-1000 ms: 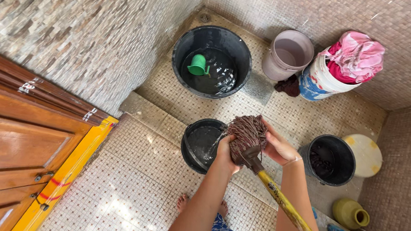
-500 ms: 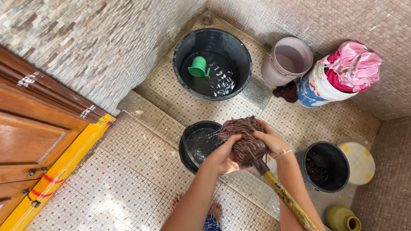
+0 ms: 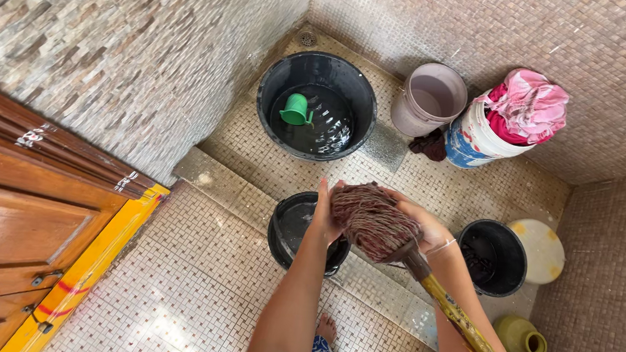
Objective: The person using a mop to clean the tiled floor of a balcony and then rinses the mop head in a bucket of water in an adjacent tiled room.
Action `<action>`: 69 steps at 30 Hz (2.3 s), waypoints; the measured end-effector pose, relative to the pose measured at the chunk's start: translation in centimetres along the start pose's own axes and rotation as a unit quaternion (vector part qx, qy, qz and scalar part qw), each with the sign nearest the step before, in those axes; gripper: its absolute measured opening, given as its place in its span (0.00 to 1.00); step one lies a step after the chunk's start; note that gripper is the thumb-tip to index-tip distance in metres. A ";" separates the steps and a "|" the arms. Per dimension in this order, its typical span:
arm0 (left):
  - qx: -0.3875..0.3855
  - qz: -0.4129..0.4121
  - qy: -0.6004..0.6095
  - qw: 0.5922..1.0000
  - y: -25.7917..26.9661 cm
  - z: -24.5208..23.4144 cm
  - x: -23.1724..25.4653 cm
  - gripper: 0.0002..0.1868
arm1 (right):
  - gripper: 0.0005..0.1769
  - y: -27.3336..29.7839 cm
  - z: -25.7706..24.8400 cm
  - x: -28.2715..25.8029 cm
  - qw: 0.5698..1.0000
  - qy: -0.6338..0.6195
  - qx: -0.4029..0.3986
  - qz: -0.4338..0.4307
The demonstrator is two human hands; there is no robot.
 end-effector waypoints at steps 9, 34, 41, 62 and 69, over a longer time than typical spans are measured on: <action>-0.021 0.028 0.109 0.993 -0.3 1.2 -1.9 0.32 | 0.36 -3.1 -1.2 -0.4 0.981 0.170 0.060 0.073; 0.036 0.028 -0.157 0.986 -7.9 -7.2 -5.7 0.16 | 0.31 -7.8 -3.6 -1.5 0.883 0.447 0.141 0.017; 0.032 0.035 -0.055 0.997 -5.0 -4.6 -5.4 0.19 | 0.33 -8.5 -4.4 -1.3 0.813 0.567 0.132 0.018; 0.047 0.029 0.047 0.997 -0.3 -0.2 -4.4 0.19 | 0.33 -7.0 -2.6 -1.9 0.787 0.592 0.172 0.012; 0.017 0.071 0.071 0.995 -4.6 -4.9 -6.0 0.19 | 0.34 -7.4 -4.1 -1.4 0.788 0.593 0.167 0.018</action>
Point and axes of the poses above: each hand's wrist, its own y-axis away from the middle knuckle, its own z-axis out of the palm, x = y × z, the point moved 9 cm from there along -y, towards the middle knuckle, and after that the axes turned 11 degrees about -x, right-handed, at the moved point
